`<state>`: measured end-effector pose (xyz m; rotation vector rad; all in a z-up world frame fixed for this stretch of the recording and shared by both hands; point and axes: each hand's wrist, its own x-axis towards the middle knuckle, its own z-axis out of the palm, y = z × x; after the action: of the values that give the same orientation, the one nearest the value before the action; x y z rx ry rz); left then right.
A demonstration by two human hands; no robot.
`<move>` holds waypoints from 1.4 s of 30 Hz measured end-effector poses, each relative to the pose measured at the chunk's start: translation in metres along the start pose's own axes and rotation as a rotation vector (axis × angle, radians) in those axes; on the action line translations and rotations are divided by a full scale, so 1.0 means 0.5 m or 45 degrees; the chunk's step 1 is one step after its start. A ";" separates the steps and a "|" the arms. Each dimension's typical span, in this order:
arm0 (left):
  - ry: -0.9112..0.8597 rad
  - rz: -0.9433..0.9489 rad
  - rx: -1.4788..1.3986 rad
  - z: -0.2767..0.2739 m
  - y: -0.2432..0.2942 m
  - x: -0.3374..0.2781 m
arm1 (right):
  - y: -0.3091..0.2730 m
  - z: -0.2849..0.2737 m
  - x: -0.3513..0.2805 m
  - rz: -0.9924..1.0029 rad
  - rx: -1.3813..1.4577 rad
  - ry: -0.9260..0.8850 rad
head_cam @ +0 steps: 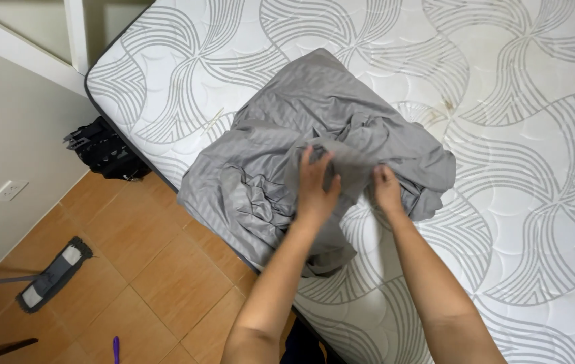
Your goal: The person folds a grey sheet on a mattress and places it on a clothing rack. The person then wipes the mattress surface with a dark cloth and a rainbow duster before unfolding a pink sheet on the mattress.
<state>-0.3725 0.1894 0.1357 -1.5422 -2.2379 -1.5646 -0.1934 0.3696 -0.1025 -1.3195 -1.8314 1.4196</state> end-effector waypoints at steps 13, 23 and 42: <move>-0.906 -1.013 0.117 -0.074 -0.126 -0.349 | -0.206 -0.208 0.066 -0.168 -0.049 -0.027; -1.215 -0.765 -0.295 -0.180 -0.126 -0.354 | -0.304 -0.264 -0.064 -0.243 -0.771 0.519; -0.065 -0.913 -0.742 -0.123 -0.231 -0.757 | -0.182 0.128 -0.774 -0.258 -1.266 -0.603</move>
<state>-0.2882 -0.1212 -0.1025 -0.8301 -2.6914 -2.5591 -0.1167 -0.0033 0.0295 -1.1577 -3.1128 0.7156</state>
